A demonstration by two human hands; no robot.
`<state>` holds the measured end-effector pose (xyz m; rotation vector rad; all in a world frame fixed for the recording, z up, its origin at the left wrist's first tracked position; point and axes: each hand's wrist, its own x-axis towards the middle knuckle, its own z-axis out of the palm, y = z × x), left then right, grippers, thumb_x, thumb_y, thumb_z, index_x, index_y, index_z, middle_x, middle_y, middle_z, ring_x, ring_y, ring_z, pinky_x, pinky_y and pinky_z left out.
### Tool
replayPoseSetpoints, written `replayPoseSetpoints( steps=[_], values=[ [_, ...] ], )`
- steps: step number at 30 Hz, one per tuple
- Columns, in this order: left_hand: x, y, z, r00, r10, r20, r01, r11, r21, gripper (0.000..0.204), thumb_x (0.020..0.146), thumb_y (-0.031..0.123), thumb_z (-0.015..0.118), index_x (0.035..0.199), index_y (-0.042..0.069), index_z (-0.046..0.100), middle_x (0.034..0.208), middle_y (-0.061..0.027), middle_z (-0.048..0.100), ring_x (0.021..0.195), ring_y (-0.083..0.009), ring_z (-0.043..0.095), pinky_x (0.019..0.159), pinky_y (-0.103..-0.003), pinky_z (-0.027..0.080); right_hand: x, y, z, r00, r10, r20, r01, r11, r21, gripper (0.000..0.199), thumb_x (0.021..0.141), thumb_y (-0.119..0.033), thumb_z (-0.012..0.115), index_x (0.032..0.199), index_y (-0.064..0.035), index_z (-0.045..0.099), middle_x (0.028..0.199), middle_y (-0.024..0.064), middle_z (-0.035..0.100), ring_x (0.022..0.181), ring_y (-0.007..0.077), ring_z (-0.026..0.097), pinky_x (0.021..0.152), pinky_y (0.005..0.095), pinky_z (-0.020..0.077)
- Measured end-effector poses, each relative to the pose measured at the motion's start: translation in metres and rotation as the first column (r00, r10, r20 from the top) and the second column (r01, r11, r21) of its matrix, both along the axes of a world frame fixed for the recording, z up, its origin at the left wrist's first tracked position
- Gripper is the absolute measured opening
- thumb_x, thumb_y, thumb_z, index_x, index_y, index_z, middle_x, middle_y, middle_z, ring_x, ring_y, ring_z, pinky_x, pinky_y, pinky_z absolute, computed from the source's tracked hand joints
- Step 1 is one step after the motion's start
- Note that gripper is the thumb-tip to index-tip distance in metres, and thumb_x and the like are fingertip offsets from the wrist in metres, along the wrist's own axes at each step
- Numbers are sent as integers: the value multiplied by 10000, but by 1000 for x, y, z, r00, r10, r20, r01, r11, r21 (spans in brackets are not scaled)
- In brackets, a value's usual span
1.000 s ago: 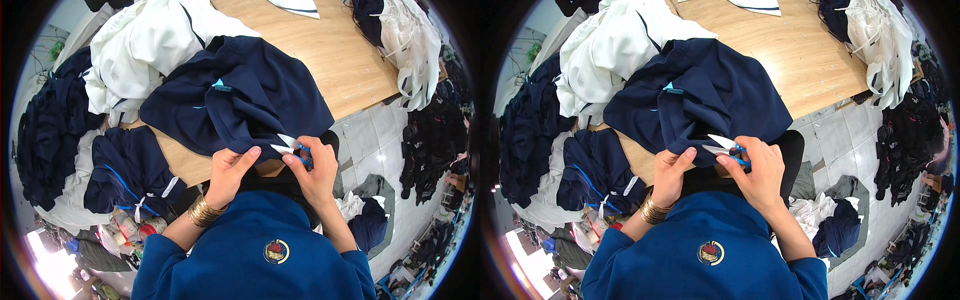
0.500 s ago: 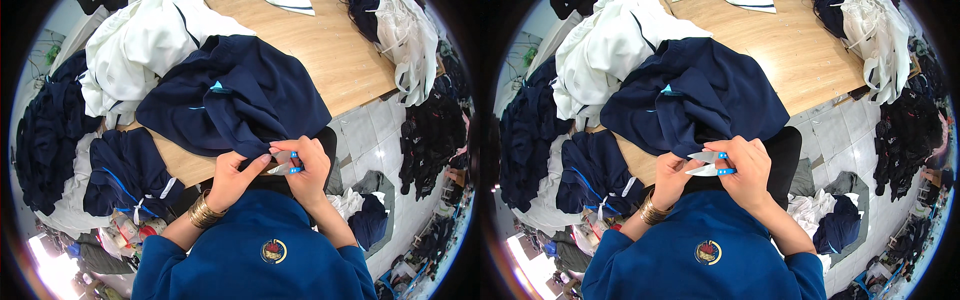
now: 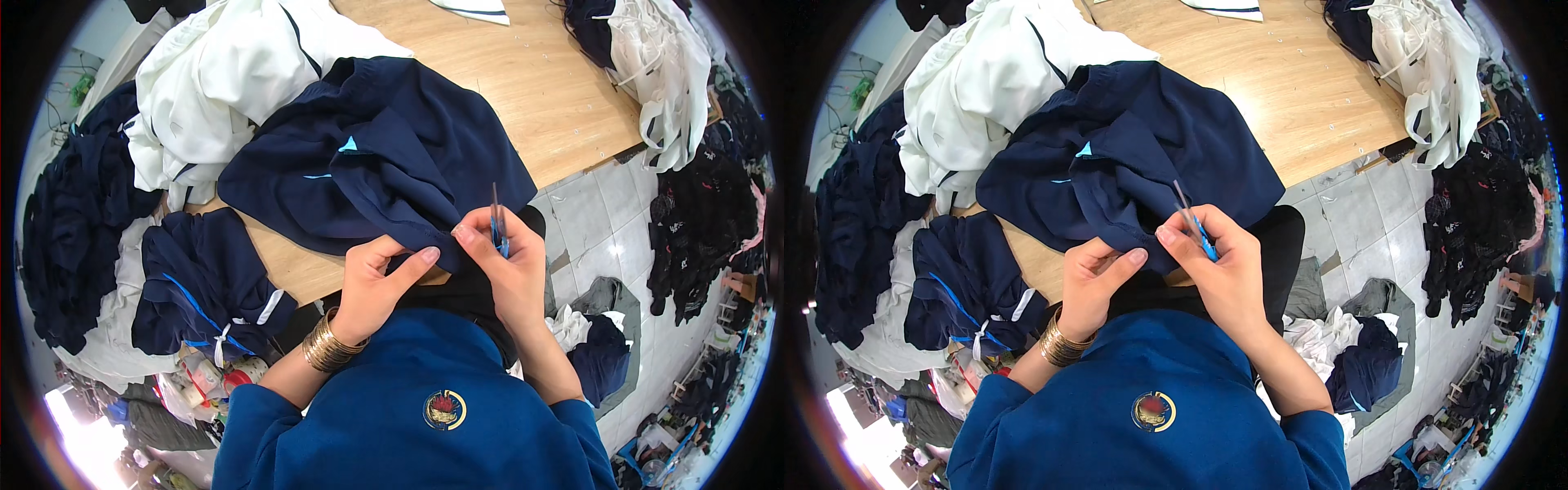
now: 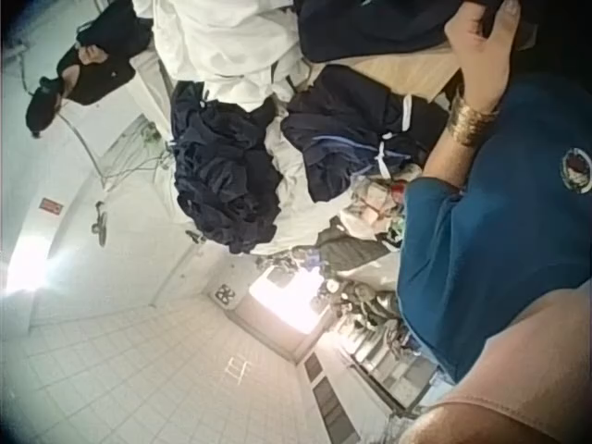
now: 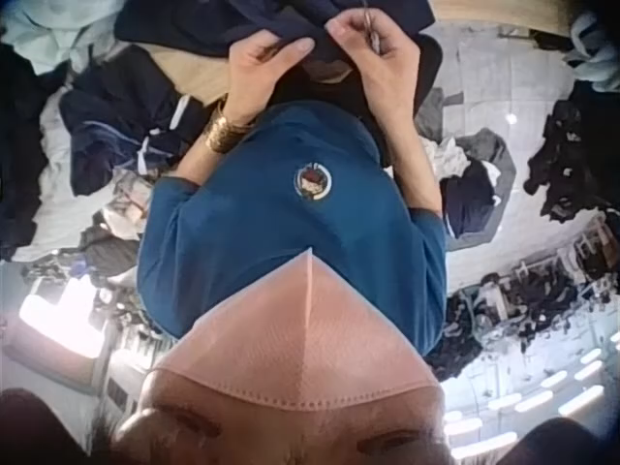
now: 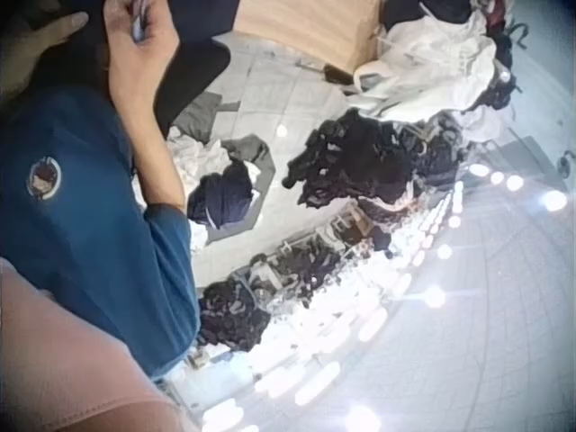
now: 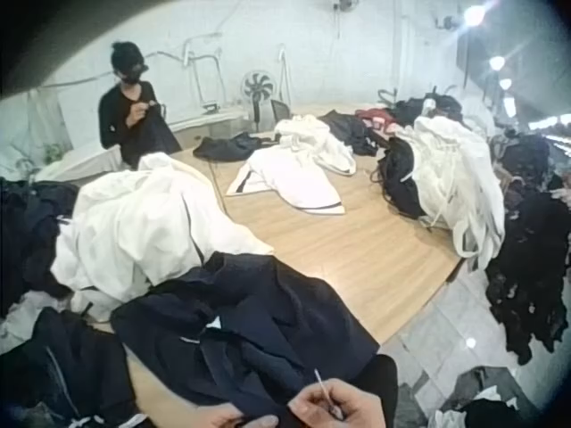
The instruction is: Trimming loose threads from garments using thread snips in a textile factory setting.
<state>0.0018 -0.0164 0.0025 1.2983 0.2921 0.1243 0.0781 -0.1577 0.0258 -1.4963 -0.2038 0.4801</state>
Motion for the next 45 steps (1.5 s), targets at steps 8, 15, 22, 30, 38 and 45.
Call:
replayPoseSetpoints(
  steps=[8,15,22,30,38,45],
  values=[
    [0,2,0,1000,-4,0,4,999,-48,160,838,65,642,964,-33,643,889,-54,664,809,-83,591,753,-211,458,4,-13,4,998,-21,63,21,1000,1,128,853,-123,630,914,-17,593,707,-54,510,659,13,407,587,161,324],
    [0,4,-1,1000,-12,-2,12,994,-108,160,841,59,635,971,-34,638,907,-57,658,838,-94,594,774,-217,457,0,-32,-6,775,197,600,150,866,-478,207,774,-293,688,825,-99,635,689,4,591,573,127,468,638,284,295],
    [-1,5,-3,1000,-2,9,3,995,-97,155,850,55,621,975,-35,630,891,-47,650,826,-86,585,770,-218,457,2,-33,-7,688,286,666,159,837,-524,221,758,-300,702,791,-96,624,651,-6,595,528,137,478,603,285,277],
    [-2,3,-3,999,-23,30,27,991,-127,156,853,47,613,988,-30,625,911,-40,642,844,-78,574,781,-217,448,3,-30,-10,655,295,696,152,850,-504,239,746,-313,710,788,-94,624,647,-8,590,532,135,494,592,289,276],
    [-1,3,-2,1000,-26,14,28,990,-137,151,852,44,613,980,-34,624,901,-33,639,836,-77,572,777,-212,445,3,-32,-10,666,291,687,164,842,-515,228,756,-307,701,782,-94,625,642,-5,584,536,136,498,594,290,277],
    [0,3,0,999,-30,15,31,998,-62,127,846,40,619,947,-35,633,890,-35,648,820,-76,571,764,-213,442,2,-31,-8,649,302,698,179,831,-526,251,745,-323,709,801,-94,624,653,-4,584,547,139,507,601,290,283]
  ],
)
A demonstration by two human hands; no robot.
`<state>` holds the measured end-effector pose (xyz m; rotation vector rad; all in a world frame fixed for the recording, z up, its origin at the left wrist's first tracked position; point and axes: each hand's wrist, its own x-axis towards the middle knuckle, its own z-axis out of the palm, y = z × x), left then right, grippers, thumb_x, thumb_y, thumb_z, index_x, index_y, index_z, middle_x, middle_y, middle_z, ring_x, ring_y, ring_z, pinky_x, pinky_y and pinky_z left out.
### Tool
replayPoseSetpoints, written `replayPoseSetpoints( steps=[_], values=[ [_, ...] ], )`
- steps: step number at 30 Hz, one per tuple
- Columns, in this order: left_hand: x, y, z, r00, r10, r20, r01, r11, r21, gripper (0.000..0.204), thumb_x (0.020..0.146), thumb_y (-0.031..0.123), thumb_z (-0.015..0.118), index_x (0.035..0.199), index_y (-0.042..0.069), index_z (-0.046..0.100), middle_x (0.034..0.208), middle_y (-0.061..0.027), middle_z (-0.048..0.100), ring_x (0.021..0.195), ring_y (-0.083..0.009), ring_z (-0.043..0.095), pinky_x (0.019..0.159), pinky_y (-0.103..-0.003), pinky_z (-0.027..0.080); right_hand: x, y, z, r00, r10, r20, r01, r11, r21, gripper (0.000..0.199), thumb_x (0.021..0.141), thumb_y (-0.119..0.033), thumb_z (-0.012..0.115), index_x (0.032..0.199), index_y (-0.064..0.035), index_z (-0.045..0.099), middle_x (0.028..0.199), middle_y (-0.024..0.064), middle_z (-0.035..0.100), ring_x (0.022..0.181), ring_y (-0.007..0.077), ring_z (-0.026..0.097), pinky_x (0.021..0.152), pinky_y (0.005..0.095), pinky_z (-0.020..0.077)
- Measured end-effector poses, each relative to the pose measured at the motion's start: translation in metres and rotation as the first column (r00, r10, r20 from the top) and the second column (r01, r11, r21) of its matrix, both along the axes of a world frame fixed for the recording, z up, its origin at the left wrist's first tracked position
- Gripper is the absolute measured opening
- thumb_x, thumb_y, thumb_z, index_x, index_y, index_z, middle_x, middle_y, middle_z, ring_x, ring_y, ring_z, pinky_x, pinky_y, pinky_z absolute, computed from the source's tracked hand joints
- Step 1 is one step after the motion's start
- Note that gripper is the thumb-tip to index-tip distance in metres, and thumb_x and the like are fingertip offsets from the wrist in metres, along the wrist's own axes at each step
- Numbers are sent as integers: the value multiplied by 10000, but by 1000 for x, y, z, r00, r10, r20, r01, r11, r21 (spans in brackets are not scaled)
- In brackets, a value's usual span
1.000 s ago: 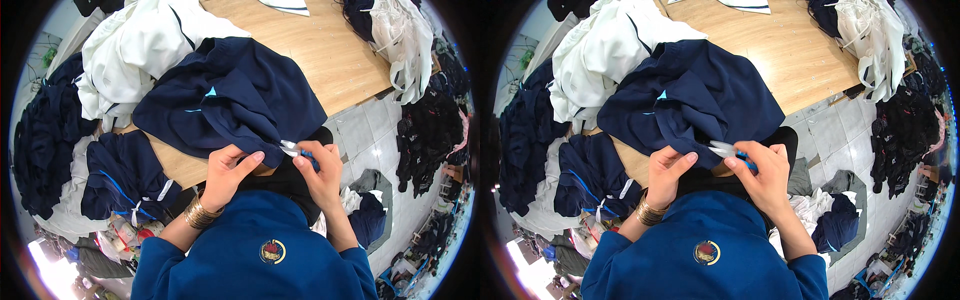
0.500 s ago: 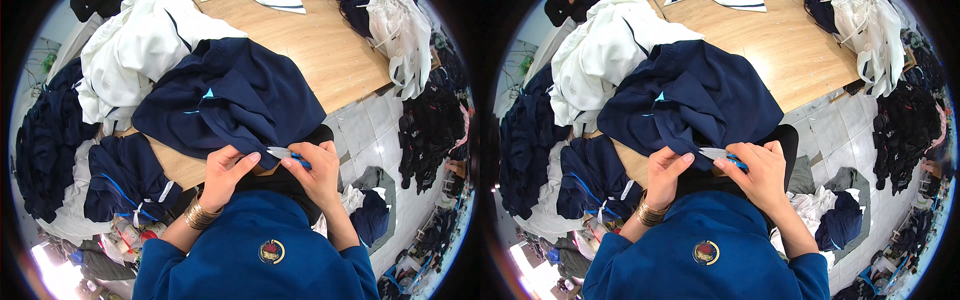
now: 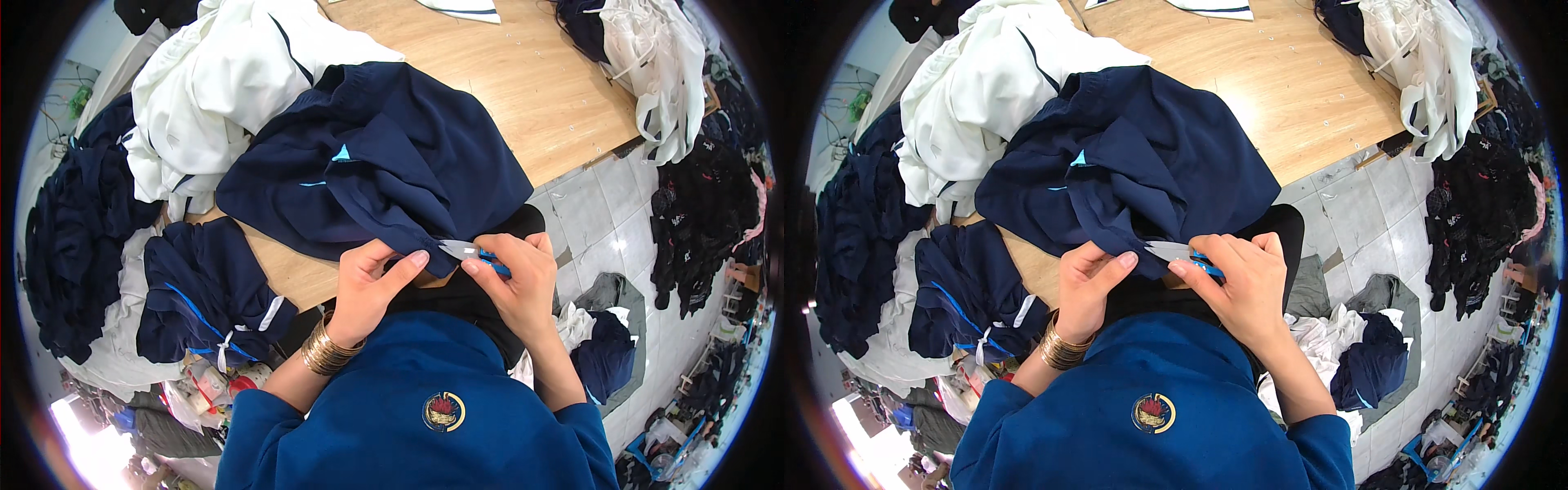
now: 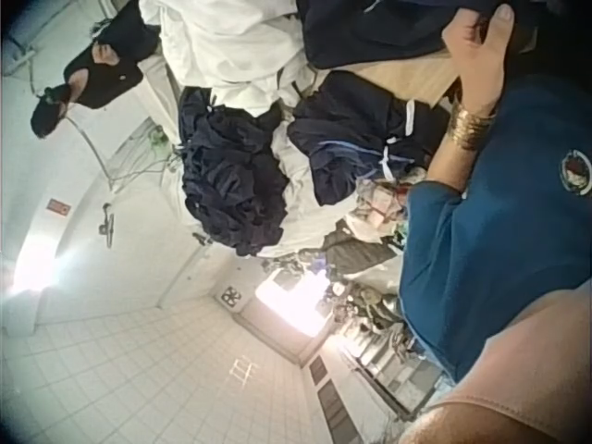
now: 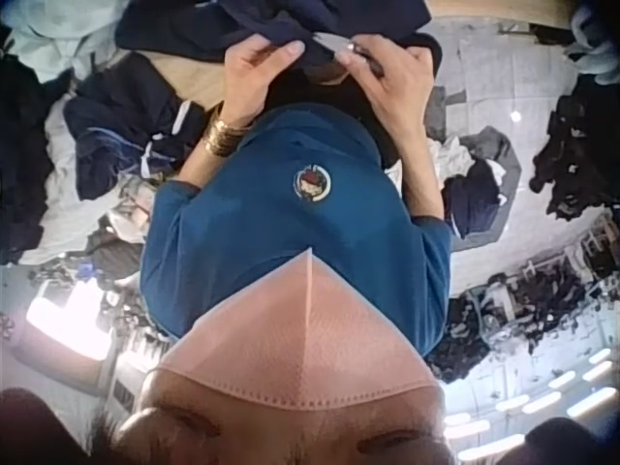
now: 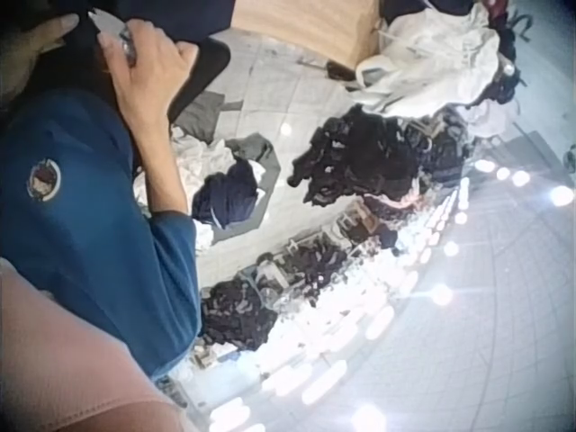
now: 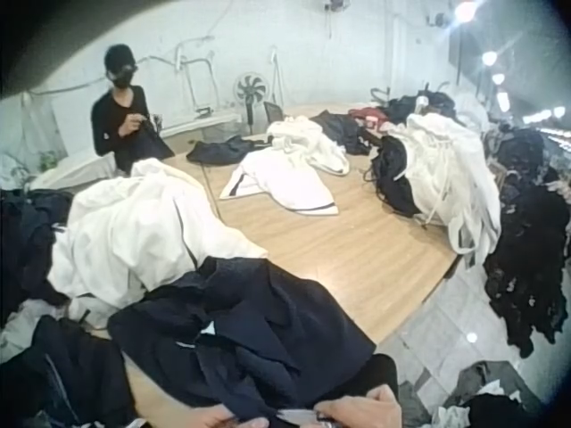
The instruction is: Trimming loose threads from garments using thread snips in a textile factory setting.
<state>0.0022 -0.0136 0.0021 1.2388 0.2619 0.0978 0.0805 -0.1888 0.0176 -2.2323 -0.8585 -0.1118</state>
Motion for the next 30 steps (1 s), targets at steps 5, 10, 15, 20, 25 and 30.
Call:
replayPoseSetpoints(
  steps=[5,10,15,20,25,30],
  values=[
    [0,-1,0,1000,-1,23,0,998,63,115,844,43,622,926,-35,640,874,-37,657,804,-72,571,754,-211,444,1,2,1,1000,10,17,-9,1000,-5,255,742,-328,711,802,-96,624,647,-8,578,546,139,507,602,290,285],
    [0,-1,0,999,-10,35,6,995,98,117,843,51,626,928,-28,643,870,-35,661,793,-71,574,741,-209,448,2,3,1,999,22,23,-22,1000,-4,256,743,-329,709,801,-95,622,648,-8,577,544,137,504,600,293,287],
    [0,0,-3,999,-22,36,17,993,116,124,842,57,631,932,-26,643,868,-30,660,788,-65,569,734,-209,450,2,1,-1,1000,3,6,-3,1000,-12,270,745,-342,709,816,-97,622,657,-6,579,548,136,492,608,283,293],
    [0,-1,1,1000,-20,-5,20,998,60,131,847,62,627,938,-32,638,857,-27,657,791,-61,566,732,-208,451,-3,5,-1,988,-86,-126,105,984,147,336,690,-332,757,907,-108,633,719,-20,594,563,114,459,629,265,302],
    [2,-6,-1,999,-50,-22,50,998,44,130,856,67,618,933,-37,635,848,-34,655,788,-59,567,727,-206,456,-2,15,-12,995,99,30,-103,963,248,320,622,-82,717,933,-131,661,630,-47,531,512,109,428,604,270,277],
    [1,-3,3,991,-71,-112,67,997,-41,126,854,53,600,939,-36,629,863,-42,654,792,-67,580,730,-214,463,-5,18,-10,990,77,-118,-13,885,466,275,616,58,590,835,-97,649,740,-9,637,577,121,524,623,263,332]
  ],
)
